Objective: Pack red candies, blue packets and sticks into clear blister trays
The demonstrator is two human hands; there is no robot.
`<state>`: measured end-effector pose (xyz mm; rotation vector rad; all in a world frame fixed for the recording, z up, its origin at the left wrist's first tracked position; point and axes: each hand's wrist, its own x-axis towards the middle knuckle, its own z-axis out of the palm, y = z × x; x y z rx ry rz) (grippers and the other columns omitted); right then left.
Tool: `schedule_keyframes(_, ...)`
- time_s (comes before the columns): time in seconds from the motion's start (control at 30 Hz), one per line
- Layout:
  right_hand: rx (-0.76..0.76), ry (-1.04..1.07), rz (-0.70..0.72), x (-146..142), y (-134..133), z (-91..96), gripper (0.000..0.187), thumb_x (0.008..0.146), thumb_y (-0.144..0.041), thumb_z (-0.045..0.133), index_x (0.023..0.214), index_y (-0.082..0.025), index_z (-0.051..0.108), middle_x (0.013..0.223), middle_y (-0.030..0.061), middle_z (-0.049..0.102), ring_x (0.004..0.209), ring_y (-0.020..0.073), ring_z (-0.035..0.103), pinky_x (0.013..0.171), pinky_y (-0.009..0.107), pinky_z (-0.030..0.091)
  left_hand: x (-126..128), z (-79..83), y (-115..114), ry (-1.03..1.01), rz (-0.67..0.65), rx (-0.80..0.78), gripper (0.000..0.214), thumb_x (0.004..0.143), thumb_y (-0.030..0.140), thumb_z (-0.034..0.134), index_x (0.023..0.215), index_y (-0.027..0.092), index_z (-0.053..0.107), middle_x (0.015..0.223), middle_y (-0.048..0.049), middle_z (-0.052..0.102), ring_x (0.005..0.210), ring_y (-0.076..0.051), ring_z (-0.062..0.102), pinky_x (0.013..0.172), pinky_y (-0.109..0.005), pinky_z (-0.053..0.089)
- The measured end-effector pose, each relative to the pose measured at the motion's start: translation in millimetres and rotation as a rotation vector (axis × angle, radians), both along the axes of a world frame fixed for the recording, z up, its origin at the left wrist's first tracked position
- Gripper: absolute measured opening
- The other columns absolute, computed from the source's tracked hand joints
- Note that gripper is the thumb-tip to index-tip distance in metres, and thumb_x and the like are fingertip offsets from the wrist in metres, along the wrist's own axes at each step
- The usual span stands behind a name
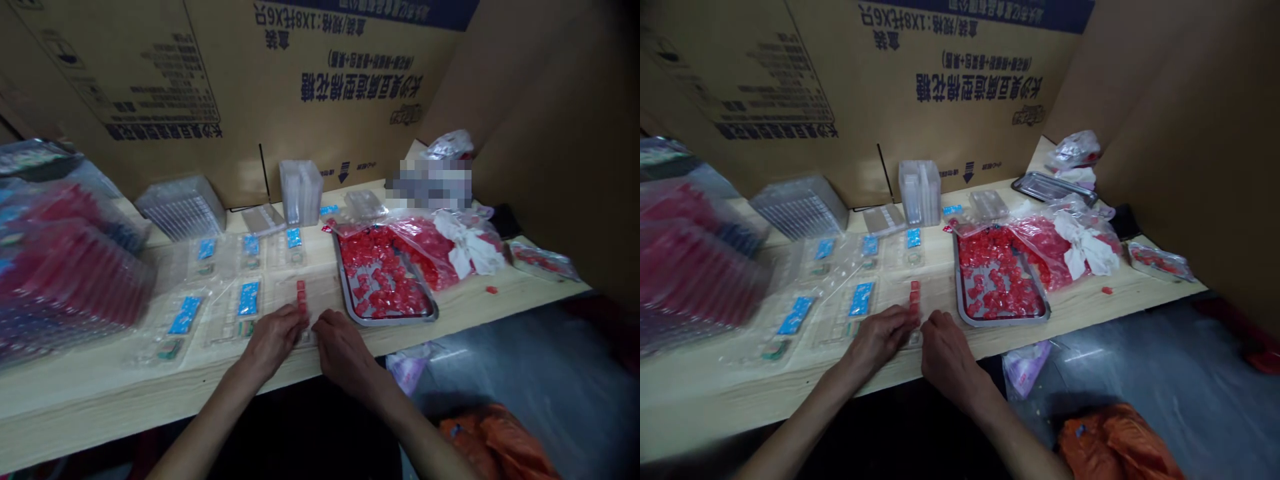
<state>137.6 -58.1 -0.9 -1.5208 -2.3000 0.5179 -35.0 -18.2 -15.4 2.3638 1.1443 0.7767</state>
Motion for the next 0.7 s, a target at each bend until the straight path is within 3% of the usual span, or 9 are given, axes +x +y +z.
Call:
schedule_keyframes(0.13,0.046,0.064,-0.019,14.4,11.1,1.5,0.026,0.084,0.001,0.048,0.097,-0.013,0.065,0.093,0.0096,0.062,0.091,0.0209,0.059,0.082,0.031,0.047,-0.1,-8.5,-3.7,0.043,0.043,0.126,0.027,0.094,0.014,0.045,0.099,0.02,0.071,0.094,-0.0068,0.068,0.081,-0.014,0.066,0.066,-0.022,0.051)
schedule_keyframes(0.27,0.226,-0.04,-0.322,56.2,45.5,3.3,0.037,0.081,0.0,0.05,0.113,-0.013,0.062,0.1,0.0143,0.062,0.095,0.0264,0.058,0.085,0.038,0.045,3.5,-13.2,-3.9,0.058,0.095,0.151,0.029,0.091,0.011,0.046,0.108,0.022,0.068,0.101,-0.008,0.066,0.084,-0.016,0.064,0.068,-0.024,0.053)
schedule_keyframes(0.33,0.239,-0.173,-0.413,79.1,66.0,4.0,0.033,0.081,-0.009,0.058,0.113,-0.013,0.062,0.104,0.0184,0.06,0.098,0.0317,0.056,0.085,0.044,0.043,5.7,-9.5,-2.2,0.031,0.101,0.114,0.03,0.091,0.012,0.047,0.111,0.023,0.067,0.103,-0.0082,0.066,0.085,-0.017,0.064,0.07,-0.026,0.054)
schedule_keyframes(0.43,0.181,-0.304,-0.375,99.7,87.2,5.2,0.022,0.081,-0.019,0.065,0.102,-0.013,0.064,0.105,0.0212,0.061,0.099,0.0359,0.055,0.085,0.048,0.039,12.4,4.7,-0.2,-0.125,0.176,0.046,0.028,0.09,0.018,0.052,0.113,0.022,0.067,0.106,-0.0095,0.066,0.09,-0.019,0.064,0.077,-0.03,0.055)
schedule_keyframes(0.53,0.217,-0.207,-0.36,94.4,88.1,7.7,0.013,0.087,-0.015,0.055,0.098,-0.014,0.061,0.103,0.0177,0.063,0.098,0.0324,0.056,0.084,0.044,0.038,27.6,21.4,0.7,-0.421,0.285,-0.186,0.022,0.087,0.028,0.06,0.105,0.02,0.07,0.099,-0.0094,0.07,0.086,-0.018,0.066,0.076,-0.029,0.055)
schedule_keyframes(0.7,0.297,0.149,-0.177,48.5,57.4,12.9,0.009,0.093,-0.019,0.045,0.095,-0.017,0.054,0.091,0.0082,0.062,0.088,0.0242,0.057,0.078,0.037,0.037,61.0,33.0,7.5,-1.088,0.328,-0.906,0.038,0.076,0.043,0.076,0.098,0.013,0.072,0.083,-0.0083,0.074,0.072,-0.016,0.068,0.071,-0.027,0.055)
